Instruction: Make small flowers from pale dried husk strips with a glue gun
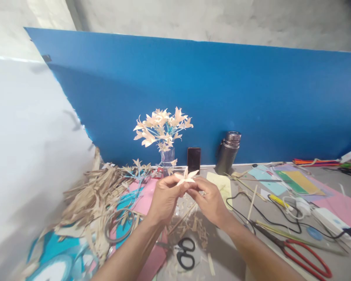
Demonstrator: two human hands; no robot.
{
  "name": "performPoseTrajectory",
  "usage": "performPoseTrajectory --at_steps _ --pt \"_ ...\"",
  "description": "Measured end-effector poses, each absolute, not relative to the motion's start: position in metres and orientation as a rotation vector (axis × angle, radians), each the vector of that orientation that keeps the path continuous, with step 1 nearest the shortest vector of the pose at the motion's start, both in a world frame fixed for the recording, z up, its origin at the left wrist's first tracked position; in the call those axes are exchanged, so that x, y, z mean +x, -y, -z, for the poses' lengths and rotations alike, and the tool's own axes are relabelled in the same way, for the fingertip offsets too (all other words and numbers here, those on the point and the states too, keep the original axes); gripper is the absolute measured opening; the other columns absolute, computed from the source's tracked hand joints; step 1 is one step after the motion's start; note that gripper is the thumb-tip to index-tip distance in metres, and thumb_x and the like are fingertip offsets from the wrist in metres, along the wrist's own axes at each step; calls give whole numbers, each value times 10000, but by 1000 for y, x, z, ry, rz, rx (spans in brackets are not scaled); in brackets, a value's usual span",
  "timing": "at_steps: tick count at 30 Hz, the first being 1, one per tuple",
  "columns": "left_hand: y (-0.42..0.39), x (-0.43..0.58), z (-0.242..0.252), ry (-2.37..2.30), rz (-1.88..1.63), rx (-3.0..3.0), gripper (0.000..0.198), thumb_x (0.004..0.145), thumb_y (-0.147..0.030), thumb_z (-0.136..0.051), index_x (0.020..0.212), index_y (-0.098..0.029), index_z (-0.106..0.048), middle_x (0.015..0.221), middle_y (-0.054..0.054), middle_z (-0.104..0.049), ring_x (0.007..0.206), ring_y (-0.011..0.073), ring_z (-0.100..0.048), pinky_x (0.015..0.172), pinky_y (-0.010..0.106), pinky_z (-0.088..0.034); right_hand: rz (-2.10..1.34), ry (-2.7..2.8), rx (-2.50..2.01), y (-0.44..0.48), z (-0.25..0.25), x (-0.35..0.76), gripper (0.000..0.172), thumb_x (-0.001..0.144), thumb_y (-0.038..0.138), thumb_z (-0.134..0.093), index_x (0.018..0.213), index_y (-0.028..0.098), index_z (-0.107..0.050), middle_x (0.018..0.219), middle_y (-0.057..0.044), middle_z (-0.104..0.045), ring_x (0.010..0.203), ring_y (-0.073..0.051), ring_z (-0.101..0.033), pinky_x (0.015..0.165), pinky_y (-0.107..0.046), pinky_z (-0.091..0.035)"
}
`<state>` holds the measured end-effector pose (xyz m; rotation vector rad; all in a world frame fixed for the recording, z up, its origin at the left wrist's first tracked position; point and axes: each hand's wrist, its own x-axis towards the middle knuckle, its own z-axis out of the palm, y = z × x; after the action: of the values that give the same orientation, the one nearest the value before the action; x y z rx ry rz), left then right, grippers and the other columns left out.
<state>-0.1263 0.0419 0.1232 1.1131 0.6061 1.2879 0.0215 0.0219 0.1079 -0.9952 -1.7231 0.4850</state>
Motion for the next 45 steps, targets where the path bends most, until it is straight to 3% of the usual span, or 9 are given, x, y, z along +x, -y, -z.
performPoseTrajectory --at_steps 3,6,9,11,17,22,29,35,45 --pt "-44 -127 -122 -604 -1282 1080 253 698 -339 -828 666 -125 -696 558 -40 -472 522 55 -358 543 230 -298 -505 1726 -992 -24 -103 21 138 914 183 -588 828 201 -695 865 -47 -699 822 -178 -632 759 -288 -480" --pt "-47 -127 -121 -637 -1305 1151 230 712 -286 -816 859 -127 -738 726 14 -628 534 53 -423 516 221 -317 -548 1705 -1014 -26 -102 23 133 910 186 -574 827 196 -678 851 -37 -690 767 -165 -620 715 -272 -468" --pt "-49 -125 -123 -665 -1262 1173 528 689 -240 -821 1183 -162 -650 925 75 -719 561 78 -513 504 218 -365 -571 1718 -1037 -31 -109 29 129 904 206 -583 822 189 -681 788 -20 -671 713 -153 -603 678 -259 -451" --pt "-50 -124 -127 -681 -1228 1183 644 706 -249 -803 1297 -170 -560 923 85 -738 542 94 -544 507 228 -394 -537 1750 -1057 -37 -118 33 152 901 213 -588 785 180 -680 765 -18 -663 719 -152 -601 684 -258 -440" --pt "-43 -123 -138 -784 -1389 1407 333 725 -245 -754 1044 -161 -707 944 70 -724 629 113 -581 554 226 -431 -566 1823 -1076 -46 -140 37 124 878 244 -625 800 172 -688 774 -10 -672 718 -154 -599 674 -252 -429" --pt "-13 -130 -130 -842 -1589 1641 67 762 -242 -721 795 -198 -760 998 63 -681 902 179 -625 737 257 -484 -627 1882 -1023 -11 -144 31 170 890 285 -627 799 176 -719 757 -2 -669 714 -148 -593 672 -244 -427" --pt "40 -135 -95 -928 -1518 1466 122 765 -288 -685 733 -172 -705 704 11 -645 673 153 -586 622 252 -454 -710 1625 -1166 60 -91 11 103 832 234 -650 858 162 -718 799 -19 -700 714 -149 -610 633 -238 -436" --pt "75 -132 -73 -958 -1502 1425 154 757 -326 -707 742 -173 -703 714 13 -676 672 158 -606 632 257 -465 -611 1445 -1184 100 -42 0 124 842 257 -626 810 177 -715 838 -46 -702 794 -183 -648 639 -242 -474" --pt "86 -127 -55 -998 -1406 1632 114 764 -287 -682 777 -183 -728 794 44 -721 751 192 -657 680 285 -503 -555 1569 -1240 105 -34 16 154 874 278 -641 822 184 -751 787 -35 -741 729 -181 -670 643 -248 -461"
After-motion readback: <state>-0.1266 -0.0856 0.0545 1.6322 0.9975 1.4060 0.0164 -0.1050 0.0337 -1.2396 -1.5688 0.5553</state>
